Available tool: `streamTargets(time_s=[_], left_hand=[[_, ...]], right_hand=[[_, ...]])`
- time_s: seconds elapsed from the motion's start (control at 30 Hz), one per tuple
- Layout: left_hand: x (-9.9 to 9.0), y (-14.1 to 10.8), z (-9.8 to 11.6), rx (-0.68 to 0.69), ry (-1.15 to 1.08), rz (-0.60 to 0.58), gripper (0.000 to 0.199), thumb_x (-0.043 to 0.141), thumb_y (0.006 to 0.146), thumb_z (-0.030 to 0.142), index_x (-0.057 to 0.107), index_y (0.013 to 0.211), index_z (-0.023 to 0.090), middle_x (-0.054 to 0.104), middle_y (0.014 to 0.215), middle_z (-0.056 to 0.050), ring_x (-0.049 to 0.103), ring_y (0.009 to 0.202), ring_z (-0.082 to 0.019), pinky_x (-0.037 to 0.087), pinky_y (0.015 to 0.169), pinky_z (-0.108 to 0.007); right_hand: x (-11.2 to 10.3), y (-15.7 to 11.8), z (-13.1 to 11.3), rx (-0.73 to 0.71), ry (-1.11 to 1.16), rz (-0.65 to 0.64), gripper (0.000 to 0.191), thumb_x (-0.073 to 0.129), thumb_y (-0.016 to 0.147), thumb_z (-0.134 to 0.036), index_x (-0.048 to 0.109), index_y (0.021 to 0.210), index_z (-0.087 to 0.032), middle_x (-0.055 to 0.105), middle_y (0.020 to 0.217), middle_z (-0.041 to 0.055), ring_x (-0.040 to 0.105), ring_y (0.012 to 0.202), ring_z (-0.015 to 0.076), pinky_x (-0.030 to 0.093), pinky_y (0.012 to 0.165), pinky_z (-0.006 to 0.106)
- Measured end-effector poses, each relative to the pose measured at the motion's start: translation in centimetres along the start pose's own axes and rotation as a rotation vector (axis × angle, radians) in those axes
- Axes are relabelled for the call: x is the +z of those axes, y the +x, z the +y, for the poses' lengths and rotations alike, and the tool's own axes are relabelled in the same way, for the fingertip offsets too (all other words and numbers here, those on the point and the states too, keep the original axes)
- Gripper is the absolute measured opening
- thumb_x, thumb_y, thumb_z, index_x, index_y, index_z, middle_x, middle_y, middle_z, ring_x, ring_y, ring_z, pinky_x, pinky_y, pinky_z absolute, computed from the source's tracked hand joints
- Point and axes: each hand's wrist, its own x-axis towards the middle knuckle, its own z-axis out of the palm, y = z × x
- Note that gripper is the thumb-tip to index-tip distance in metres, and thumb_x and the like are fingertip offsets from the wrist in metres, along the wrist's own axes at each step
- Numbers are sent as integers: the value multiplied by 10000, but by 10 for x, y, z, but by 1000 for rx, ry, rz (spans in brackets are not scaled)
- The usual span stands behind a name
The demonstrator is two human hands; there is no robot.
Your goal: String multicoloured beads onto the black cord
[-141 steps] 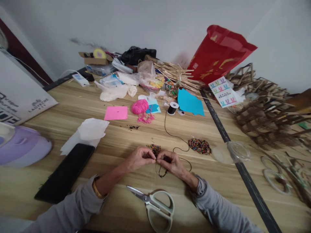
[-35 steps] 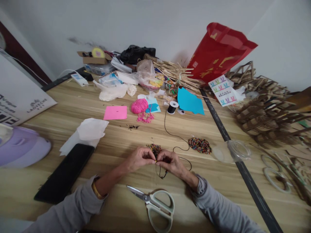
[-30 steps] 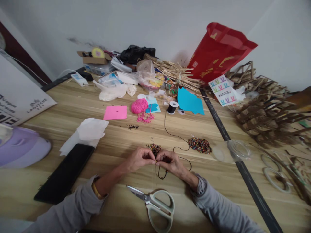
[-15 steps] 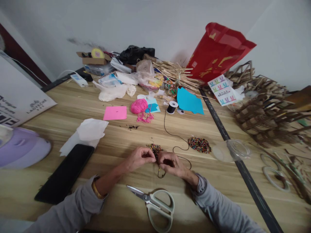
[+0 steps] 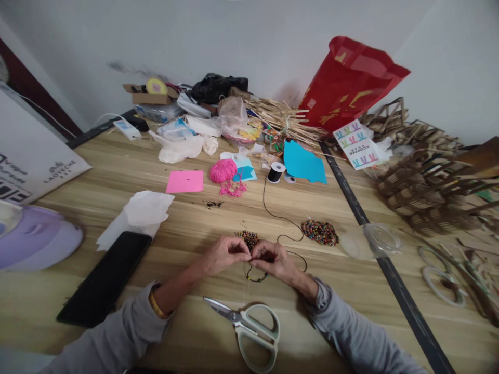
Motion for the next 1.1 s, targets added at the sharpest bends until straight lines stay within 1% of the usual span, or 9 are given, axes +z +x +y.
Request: streamTargets(time_s=[0.17, 0.27, 0.4, 0.53, 0.67, 0.77, 0.87, 0.97, 1.1], left_hand=[[1, 1, 1, -10, 9, 19, 128, 693, 684, 240, 661, 689, 117, 627, 640, -5, 525, 608, -113, 393, 605, -225], [1, 2, 1, -13, 20, 34, 119, 682, 680, 229, 657, 683, 113, 620, 630, -2, 518, 598, -109, 391, 596, -220], [1, 3, 1, 12, 57, 41, 114, 668, 695, 225, 666, 703, 111, 629, 644, -6, 530, 612, -113, 399, 597, -215], [2, 3, 3, 56, 155, 96, 116, 644, 737, 221, 680, 744, 111, 658, 686, -24, 563, 650, -130, 422, 613, -220], [8, 2, 1, 150, 347, 146, 60, 643, 748, 146, 695, 774, 128, 676, 727, -29, 595, 673, -136, 445, 636, -224], [11, 0, -2, 313, 586, 86, 80, 636, 765, 97, 698, 756, 147, 666, 745, -30, 598, 688, -139, 448, 652, -233], [12, -4, -3, 456, 790, 7, 123, 592, 821, 94, 685, 775, 159, 659, 790, -33, 608, 753, -149, 453, 706, -248], [11, -6, -3, 499, 920, -38, 132, 557, 866, 122, 672, 810, 157, 654, 830, -39, 610, 794, -157, 452, 730, -258], [12, -5, -1, 509, 1037, -57, 168, 507, 908, 155, 664, 847, 152, 647, 853, -45, 598, 809, -163, 444, 740, -269]], right_hand=[[1, 1, 0, 15, -17, 16, 333, 687, 775, -468, 599, 791, -147, 508, 629, -28, 422, 525, 73, 330, 481, 192], [0, 2, 0, -6, -28, 34, 318, 671, 793, -452, 619, 799, -138, 528, 651, -14, 433, 546, 78, 340, 495, 195], [-1, 2, -2, -56, -77, 64, 326, 640, 817, -458, 632, 765, -137, 555, 661, 10, 454, 567, 96, 357, 506, 205], [-3, 1, -6, -17, -22, 65, 329, 639, 816, -468, 613, 768, -143, 522, 626, -9, 431, 518, 82, 347, 471, 194], [-5, 0, -5, 34, 85, 90, 347, 668, 787, -489, 592, 774, -150, 509, 577, -31, 434, 477, 72, 361, 463, 185], [-7, 0, -4, 58, 123, 128, 364, 686, 766, -504, 591, 775, -153, 522, 542, -36, 449, 451, 73, 371, 454, 184], [-8, 0, -4, 62, 136, 168, 367, 692, 760, -506, 591, 777, -154, 538, 540, -35, 458, 441, 73, 375, 452, 185], [-9, -1, -4, 59, 131, 183, 361, 689, 765, -502, 591, 777, -155, 538, 552, -35, 465, 446, 73, 380, 458, 186], [-9, -1, -3, 52, 126, 188, 360, 689, 766, -500, 590, 773, -154, 506, 540, -46, 443, 443, 68, 369, 454, 184]])
